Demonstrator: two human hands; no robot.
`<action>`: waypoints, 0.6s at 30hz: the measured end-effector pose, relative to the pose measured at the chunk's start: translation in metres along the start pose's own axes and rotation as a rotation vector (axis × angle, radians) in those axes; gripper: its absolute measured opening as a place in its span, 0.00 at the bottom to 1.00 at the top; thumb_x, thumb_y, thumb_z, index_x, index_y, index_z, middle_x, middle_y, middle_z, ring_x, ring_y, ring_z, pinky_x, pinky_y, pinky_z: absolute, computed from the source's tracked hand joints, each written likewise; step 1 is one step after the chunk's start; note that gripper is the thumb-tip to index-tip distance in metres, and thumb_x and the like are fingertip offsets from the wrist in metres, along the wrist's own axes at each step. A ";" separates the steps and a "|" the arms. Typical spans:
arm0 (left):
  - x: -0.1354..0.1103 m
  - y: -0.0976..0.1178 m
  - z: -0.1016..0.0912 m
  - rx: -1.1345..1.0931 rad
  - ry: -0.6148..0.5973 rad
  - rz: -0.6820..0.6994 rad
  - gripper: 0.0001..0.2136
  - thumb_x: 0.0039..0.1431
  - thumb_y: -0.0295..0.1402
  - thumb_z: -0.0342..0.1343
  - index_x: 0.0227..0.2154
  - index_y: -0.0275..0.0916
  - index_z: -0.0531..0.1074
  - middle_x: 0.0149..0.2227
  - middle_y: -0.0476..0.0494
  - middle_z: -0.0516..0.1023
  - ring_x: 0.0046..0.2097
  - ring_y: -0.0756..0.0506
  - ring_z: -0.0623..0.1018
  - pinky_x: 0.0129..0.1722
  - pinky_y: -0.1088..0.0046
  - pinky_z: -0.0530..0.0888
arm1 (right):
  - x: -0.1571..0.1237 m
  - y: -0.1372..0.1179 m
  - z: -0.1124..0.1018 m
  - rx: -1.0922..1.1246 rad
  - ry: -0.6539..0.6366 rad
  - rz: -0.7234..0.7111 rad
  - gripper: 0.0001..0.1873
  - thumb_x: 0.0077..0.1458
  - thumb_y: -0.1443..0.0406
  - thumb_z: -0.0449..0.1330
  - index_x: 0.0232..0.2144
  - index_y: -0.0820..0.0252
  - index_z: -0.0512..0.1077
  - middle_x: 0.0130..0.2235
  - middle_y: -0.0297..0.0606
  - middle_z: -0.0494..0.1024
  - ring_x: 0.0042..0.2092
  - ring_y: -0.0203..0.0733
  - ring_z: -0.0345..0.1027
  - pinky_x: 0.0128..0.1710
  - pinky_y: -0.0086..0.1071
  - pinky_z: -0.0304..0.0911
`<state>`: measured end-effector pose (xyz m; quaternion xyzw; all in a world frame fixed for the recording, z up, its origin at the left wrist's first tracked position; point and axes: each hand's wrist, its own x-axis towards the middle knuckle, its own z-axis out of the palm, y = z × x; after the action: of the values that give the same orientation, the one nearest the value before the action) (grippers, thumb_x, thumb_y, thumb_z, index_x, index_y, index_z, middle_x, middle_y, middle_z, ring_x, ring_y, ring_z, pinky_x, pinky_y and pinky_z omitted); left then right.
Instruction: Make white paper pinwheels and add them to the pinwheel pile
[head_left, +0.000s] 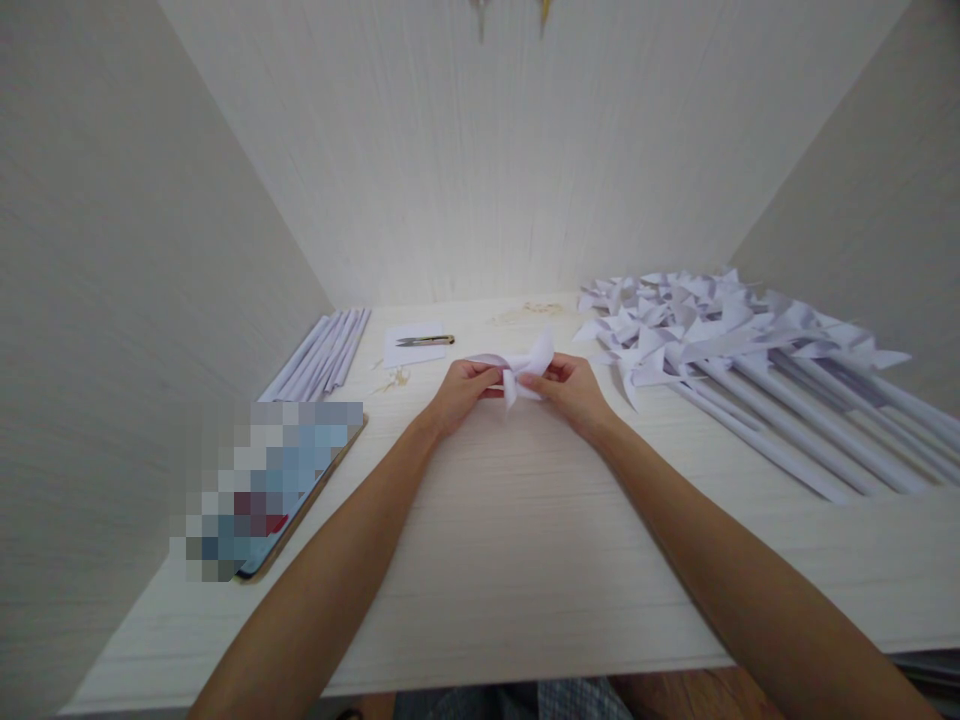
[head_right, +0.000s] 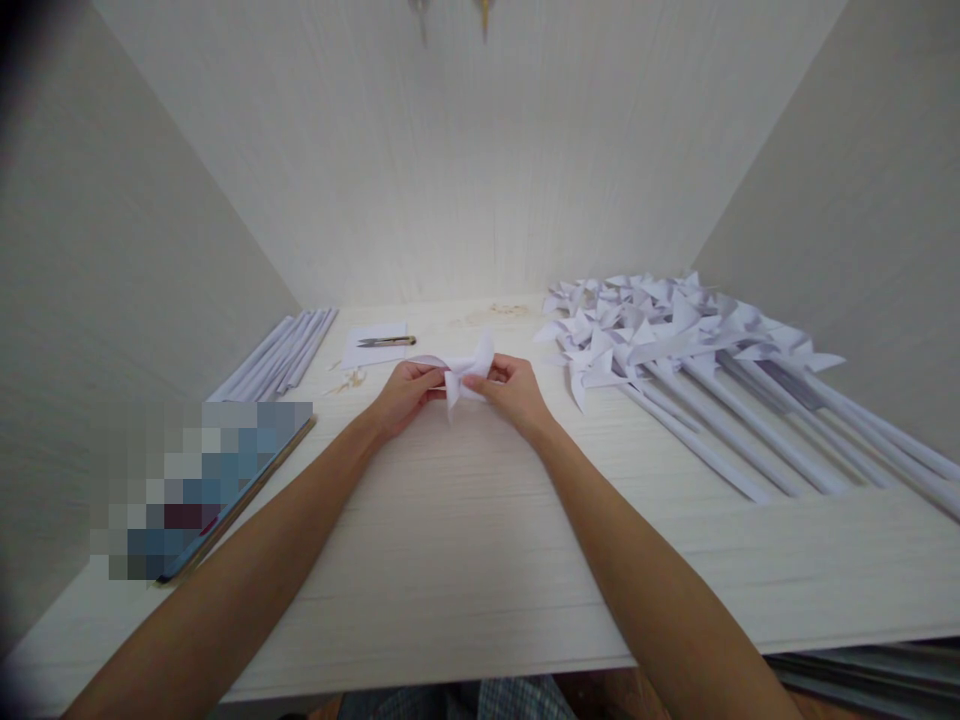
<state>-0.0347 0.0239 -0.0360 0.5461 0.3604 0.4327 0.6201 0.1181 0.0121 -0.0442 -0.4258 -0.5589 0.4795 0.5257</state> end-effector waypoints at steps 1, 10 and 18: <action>0.000 0.000 0.000 0.002 -0.003 0.001 0.09 0.41 0.35 0.56 0.25 0.34 0.74 0.28 0.44 0.77 0.32 0.49 0.75 0.39 0.68 0.70 | 0.000 0.000 0.000 -0.010 0.004 -0.003 0.14 0.33 0.61 0.63 0.26 0.64 0.72 0.26 0.35 0.75 0.27 0.35 0.65 0.30 0.31 0.61; 0.002 -0.001 0.000 0.009 0.016 -0.001 0.10 0.42 0.36 0.55 0.25 0.33 0.74 0.28 0.43 0.77 0.33 0.48 0.75 0.37 0.70 0.70 | -0.002 -0.009 0.001 -0.155 0.007 -0.069 0.13 0.35 0.62 0.62 0.27 0.65 0.73 0.28 0.37 0.76 0.29 0.37 0.66 0.32 0.33 0.61; 0.003 -0.004 0.000 0.020 0.044 0.013 0.10 0.43 0.34 0.54 0.27 0.34 0.73 0.28 0.44 0.77 0.30 0.49 0.75 0.35 0.71 0.70 | -0.002 -0.011 0.000 -0.268 0.023 -0.109 0.12 0.34 0.63 0.62 0.26 0.65 0.73 0.28 0.38 0.76 0.30 0.39 0.67 0.33 0.34 0.61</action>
<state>-0.0331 0.0265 -0.0400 0.5450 0.3750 0.4450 0.6036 0.1181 0.0086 -0.0336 -0.4665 -0.6342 0.3666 0.4957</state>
